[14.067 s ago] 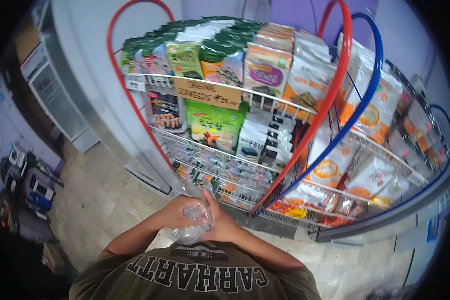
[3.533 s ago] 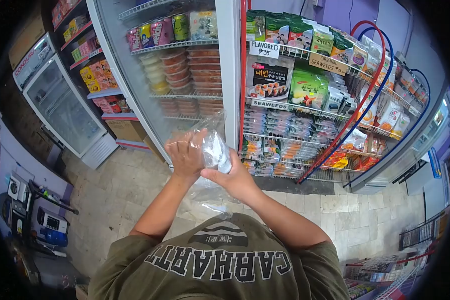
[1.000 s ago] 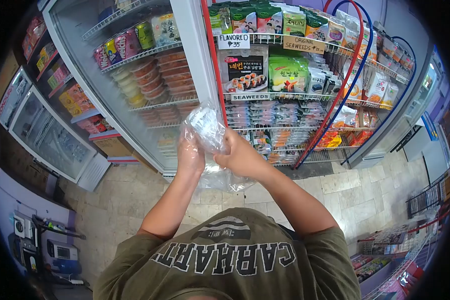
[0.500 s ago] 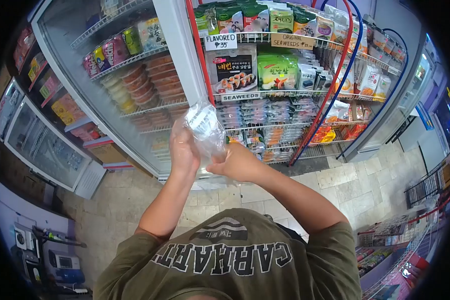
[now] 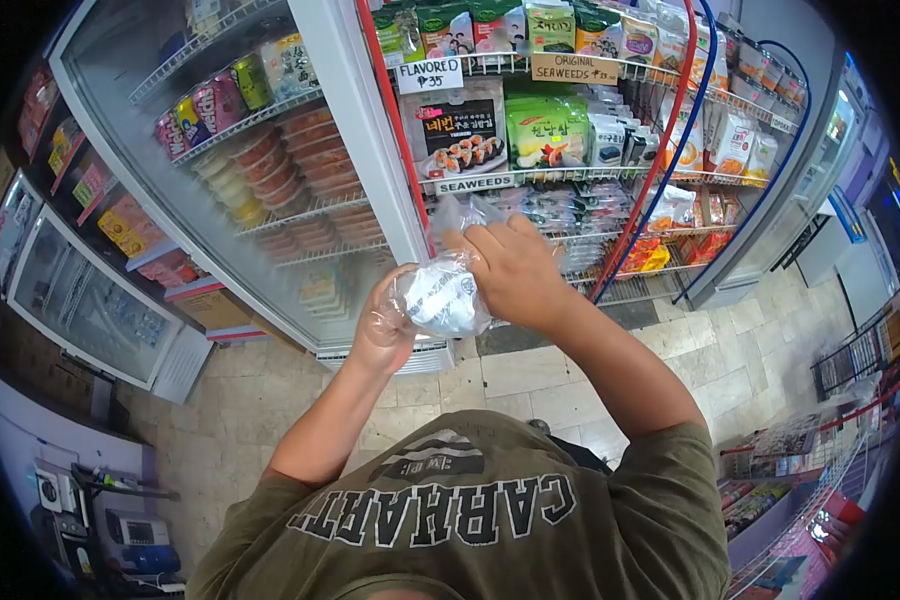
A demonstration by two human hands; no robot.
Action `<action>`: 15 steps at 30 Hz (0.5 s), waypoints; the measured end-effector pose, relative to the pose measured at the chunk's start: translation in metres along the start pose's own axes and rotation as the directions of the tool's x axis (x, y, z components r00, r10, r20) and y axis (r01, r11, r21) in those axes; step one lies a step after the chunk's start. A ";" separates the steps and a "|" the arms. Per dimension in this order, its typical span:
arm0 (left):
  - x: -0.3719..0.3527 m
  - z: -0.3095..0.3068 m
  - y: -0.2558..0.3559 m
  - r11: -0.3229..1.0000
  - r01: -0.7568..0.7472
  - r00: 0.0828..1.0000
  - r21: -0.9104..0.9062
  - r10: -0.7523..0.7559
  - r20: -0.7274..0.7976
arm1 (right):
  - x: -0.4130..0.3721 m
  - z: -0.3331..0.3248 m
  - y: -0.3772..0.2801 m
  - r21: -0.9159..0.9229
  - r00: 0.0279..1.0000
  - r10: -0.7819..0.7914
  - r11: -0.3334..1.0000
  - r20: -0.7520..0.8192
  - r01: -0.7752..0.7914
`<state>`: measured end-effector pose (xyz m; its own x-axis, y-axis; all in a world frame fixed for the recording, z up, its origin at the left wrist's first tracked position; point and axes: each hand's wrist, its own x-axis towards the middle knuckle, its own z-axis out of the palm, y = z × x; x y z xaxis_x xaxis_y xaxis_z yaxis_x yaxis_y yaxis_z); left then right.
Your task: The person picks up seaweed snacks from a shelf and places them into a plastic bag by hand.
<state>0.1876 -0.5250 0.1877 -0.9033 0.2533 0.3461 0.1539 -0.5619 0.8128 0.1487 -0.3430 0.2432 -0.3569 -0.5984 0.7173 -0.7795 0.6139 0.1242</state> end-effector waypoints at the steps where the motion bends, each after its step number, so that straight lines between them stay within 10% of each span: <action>1: -0.001 0.001 0.006 1.000 0.007 1.000 -0.006 -0.007 -0.002 | 0.000 -0.006 -0.001 -0.091 0.997 -0.067 0.994 -0.027 0.064; 10: -0.003 -0.027 0.019 0.925 0.380 0.862 0.021 -0.363 0.354 | 0.011 -0.034 -0.024 -0.177 0.908 -0.418 0.895 -0.009 0.410; 15: 0.006 -0.037 0.014 0.940 0.340 0.909 0.024 -0.336 0.246 | 0.013 -0.025 -0.016 -0.007 0.915 -0.397 0.917 0.071 0.399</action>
<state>0.1695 -0.5607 0.1842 -0.7743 0.6130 0.1574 -0.1532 -0.4229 0.8932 0.1694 -0.3479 0.2682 -0.0537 -0.8281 0.5580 -0.8533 0.3282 0.4051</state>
